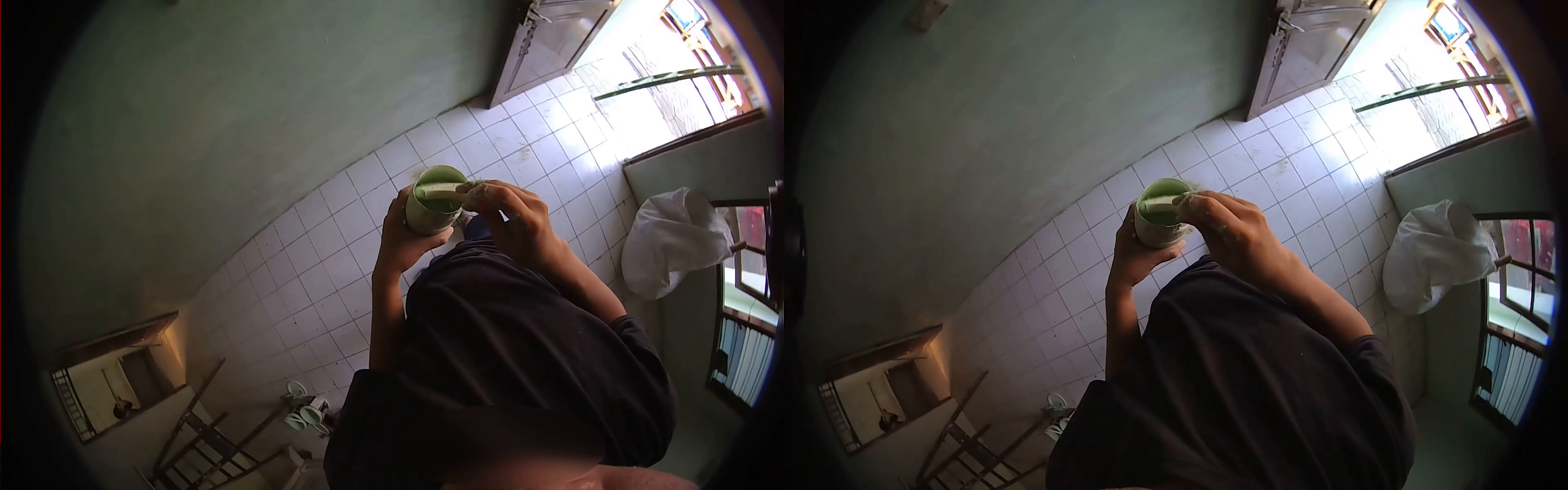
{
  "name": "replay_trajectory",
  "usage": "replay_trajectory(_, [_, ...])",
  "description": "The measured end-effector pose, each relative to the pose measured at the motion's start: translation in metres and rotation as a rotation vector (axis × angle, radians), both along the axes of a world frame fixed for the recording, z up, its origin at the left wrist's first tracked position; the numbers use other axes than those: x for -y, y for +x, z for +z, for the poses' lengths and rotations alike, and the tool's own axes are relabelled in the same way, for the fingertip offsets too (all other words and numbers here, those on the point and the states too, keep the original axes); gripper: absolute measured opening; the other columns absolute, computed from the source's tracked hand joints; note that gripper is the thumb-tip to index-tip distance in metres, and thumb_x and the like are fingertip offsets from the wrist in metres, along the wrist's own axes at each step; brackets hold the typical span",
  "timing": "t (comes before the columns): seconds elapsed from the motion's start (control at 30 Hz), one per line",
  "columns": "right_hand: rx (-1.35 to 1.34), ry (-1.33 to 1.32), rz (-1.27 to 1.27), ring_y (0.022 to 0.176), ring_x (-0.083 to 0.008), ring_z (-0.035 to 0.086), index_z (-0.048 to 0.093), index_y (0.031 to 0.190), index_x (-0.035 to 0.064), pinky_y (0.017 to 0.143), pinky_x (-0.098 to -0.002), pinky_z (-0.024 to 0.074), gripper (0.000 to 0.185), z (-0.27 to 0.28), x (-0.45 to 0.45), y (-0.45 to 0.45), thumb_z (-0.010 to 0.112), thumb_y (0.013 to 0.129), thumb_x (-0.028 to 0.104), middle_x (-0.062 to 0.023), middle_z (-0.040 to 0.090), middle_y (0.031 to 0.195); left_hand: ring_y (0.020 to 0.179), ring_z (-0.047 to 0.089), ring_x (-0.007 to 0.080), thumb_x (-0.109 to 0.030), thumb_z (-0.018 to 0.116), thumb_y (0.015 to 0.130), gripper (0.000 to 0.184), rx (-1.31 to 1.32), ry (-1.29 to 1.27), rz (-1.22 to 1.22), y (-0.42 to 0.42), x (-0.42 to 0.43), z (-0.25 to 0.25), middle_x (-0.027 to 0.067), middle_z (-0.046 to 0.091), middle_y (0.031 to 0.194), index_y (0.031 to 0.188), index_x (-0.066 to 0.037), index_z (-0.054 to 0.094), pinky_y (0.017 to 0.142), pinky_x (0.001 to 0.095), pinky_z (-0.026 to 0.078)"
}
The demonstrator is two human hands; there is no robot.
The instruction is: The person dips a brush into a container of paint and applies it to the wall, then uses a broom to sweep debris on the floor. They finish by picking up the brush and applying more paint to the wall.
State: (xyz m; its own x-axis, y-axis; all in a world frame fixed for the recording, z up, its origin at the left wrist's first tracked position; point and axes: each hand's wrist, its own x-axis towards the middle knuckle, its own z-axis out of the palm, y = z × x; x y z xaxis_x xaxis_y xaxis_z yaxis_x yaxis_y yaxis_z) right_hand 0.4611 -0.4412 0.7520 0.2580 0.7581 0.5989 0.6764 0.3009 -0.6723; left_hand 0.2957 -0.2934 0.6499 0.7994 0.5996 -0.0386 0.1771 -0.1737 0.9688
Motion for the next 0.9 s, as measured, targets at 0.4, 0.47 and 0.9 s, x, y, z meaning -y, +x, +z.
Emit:
replay_trajectory(0.4, [-0.028,0.056,-0.02,0.087,-0.0363,0.075,0.061,0.112,-0.0028,0.073,-0.0387,0.061,0.024,0.001,-0.006,0.006,0.069,0.091,-0.011,-0.019,0.072,0.101,0.116,0.068,0.0278,-0.016,0.096,0.063,0.084,-0.04,-0.092,-0.02,0.007,-0.005,-0.005,0.0137,0.066,0.127,0.136,-0.009,0.056,0.1,0.0419,0.055])
replay_trajectory(0.47, [-0.123,-0.016,-0.059,0.087,-0.0322,0.076,0.06,0.114,-0.0026,0.074,-0.0376,0.062,0.025,0.0,-0.008,0.009,0.068,0.092,-0.012,-0.018,0.073,0.1,0.115,0.068,0.028,-0.016,0.096,0.063,0.084,-0.019,-0.108,0.007,0.008,-0.007,-0.006,0.013,0.066,0.127,0.137,-0.009,0.056,0.099,0.0416,0.055])
replay_trajectory(0.9, [-0.905,0.082,-0.172,0.082,-0.0216,0.071,0.034,0.139,0.0024,0.071,-0.0352,0.0625,0.04,-0.009,-0.003,0.05,0.057,0.106,0.002,-0.0184,0.067,0.101,0.122,0.064,0.0308,-0.018,0.096,0.062,0.09,-0.104,-0.022,-0.011,0.018,-0.011,-0.006,0.0146,0.062,0.133,0.141,-0.009,0.054,0.102,0.0442,0.053])
